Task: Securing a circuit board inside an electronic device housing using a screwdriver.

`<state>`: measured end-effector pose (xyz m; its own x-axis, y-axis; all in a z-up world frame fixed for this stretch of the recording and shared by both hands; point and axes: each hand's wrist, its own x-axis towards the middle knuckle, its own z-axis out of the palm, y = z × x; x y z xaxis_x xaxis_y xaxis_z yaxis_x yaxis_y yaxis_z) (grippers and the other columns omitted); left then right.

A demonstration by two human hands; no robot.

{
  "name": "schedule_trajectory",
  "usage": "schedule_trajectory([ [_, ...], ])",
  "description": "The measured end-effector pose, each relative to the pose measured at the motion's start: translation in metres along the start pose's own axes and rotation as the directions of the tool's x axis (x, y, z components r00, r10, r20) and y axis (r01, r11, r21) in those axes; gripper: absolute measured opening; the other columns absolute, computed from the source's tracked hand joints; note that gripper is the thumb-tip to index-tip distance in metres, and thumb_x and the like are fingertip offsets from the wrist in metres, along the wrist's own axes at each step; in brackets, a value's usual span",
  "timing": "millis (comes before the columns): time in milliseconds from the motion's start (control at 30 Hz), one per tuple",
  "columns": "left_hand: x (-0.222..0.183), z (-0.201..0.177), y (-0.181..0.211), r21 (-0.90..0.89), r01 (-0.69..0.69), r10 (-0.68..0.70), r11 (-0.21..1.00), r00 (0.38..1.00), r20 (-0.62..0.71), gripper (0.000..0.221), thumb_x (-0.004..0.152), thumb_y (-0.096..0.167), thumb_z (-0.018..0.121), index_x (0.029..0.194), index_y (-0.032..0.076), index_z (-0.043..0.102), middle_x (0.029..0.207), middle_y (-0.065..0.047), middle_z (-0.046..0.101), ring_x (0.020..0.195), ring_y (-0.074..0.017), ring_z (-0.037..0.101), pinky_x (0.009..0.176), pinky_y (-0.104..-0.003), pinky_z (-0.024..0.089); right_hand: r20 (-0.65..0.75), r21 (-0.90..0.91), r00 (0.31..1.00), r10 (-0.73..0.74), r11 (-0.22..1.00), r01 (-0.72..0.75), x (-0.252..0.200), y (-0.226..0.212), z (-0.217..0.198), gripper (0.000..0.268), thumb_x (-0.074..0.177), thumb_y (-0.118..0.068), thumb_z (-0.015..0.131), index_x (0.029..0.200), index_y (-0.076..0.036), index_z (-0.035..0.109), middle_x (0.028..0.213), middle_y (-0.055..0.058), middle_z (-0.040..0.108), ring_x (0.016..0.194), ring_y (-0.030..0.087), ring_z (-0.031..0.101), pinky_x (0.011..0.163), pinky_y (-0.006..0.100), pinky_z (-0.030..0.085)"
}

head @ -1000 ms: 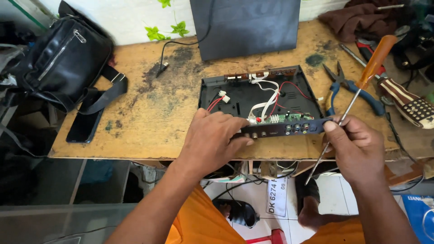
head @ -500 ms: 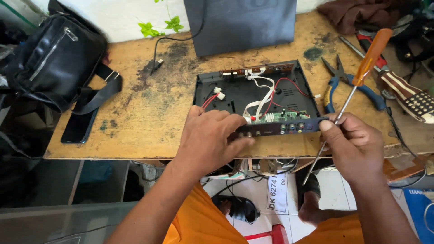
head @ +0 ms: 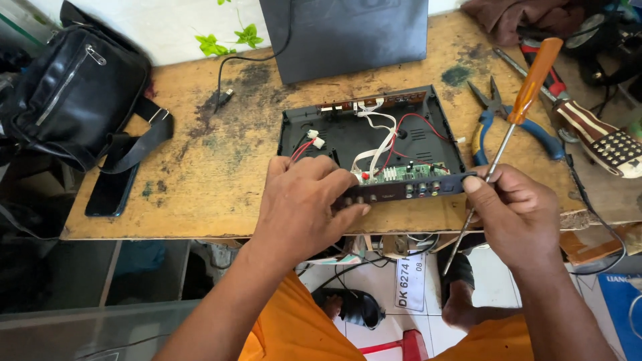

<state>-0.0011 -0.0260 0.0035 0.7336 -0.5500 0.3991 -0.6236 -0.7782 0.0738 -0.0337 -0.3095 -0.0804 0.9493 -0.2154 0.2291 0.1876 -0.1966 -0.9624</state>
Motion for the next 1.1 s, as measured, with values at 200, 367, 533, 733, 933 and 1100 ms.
schedule_trajectory([
  [200,0.001,0.01,0.001,-0.035,0.002,-0.001,0.999,1.0,0.019,0.037,0.084,0.053,0.079,0.092,0.017,0.073,0.081,0.001,0.061,0.073,-0.0231,0.057,0.07,-0.043,0.032,-0.011,-0.034,0.999,0.031,0.999,-0.031,-0.002,-0.007,0.001,0.013,0.106,-0.014,0.065,0.094,-0.008,0.065,0.07,-0.002,0.054,0.059,0.007,0.05,0.057,0.022,0.045],
  [367,0.003,0.014,0.002,-0.018,-0.038,0.037,0.999,0.997,-0.063,0.028,0.086,0.042,0.082,0.089,0.017,0.071,0.075,0.001,0.057,0.069,-0.0234,0.057,0.066,-0.042,0.03,-0.007,-0.04,0.999,0.037,0.999,-0.037,0.0,-0.005,-0.001,0.012,0.106,-0.014,0.065,0.095,-0.007,0.065,0.07,0.001,0.056,0.06,0.009,0.053,0.058,0.024,0.047],
  [533,0.002,0.016,0.003,-0.066,-0.038,0.03,0.997,0.994,-0.108,0.022,0.086,0.039,0.081,0.087,0.019,0.073,0.074,0.003,0.058,0.066,-0.0207,0.056,0.07,-0.042,0.029,-0.001,-0.028,1.0,0.007,1.0,-0.007,0.001,0.0,0.001,0.013,0.106,-0.013,0.065,0.095,-0.006,0.064,0.068,0.0,0.053,0.059,0.008,0.05,0.056,0.024,0.044],
  [733,0.02,-0.003,0.029,-0.072,0.14,-0.123,0.988,0.972,0.199,0.033,0.092,0.046,0.06,0.112,0.023,0.072,0.09,0.004,0.066,0.084,-0.019,0.06,0.087,-0.044,0.037,0.011,-0.026,0.999,0.031,0.999,-0.03,0.002,-0.006,0.002,0.012,0.105,-0.012,0.066,0.096,-0.005,0.066,0.067,0.003,0.055,0.057,0.01,0.05,0.054,0.025,0.045],
  [933,0.036,0.033,0.042,-0.062,0.0,-0.002,0.998,0.999,-0.043,0.038,0.085,0.048,0.075,0.113,0.021,0.074,0.093,0.0,0.071,0.086,-0.0282,0.063,0.07,-0.047,0.036,-0.001,0.026,1.0,0.009,1.0,-0.009,0.005,-0.003,0.002,0.009,0.104,-0.013,0.066,0.097,-0.008,0.066,0.067,0.001,0.056,0.056,0.008,0.048,0.054,0.023,0.041],
  [1100,0.043,0.027,0.035,-0.18,-0.078,0.096,0.981,0.99,0.099,0.02,0.094,0.025,0.073,0.11,0.013,0.076,0.088,-0.006,0.07,0.076,-0.0315,0.062,0.06,-0.048,0.043,0.022,0.102,0.996,0.086,0.991,-0.088,0.009,-0.005,0.0,0.009,0.102,-0.015,0.067,0.097,-0.007,0.066,0.065,0.004,0.058,0.053,0.009,0.051,0.048,0.024,0.047],
])
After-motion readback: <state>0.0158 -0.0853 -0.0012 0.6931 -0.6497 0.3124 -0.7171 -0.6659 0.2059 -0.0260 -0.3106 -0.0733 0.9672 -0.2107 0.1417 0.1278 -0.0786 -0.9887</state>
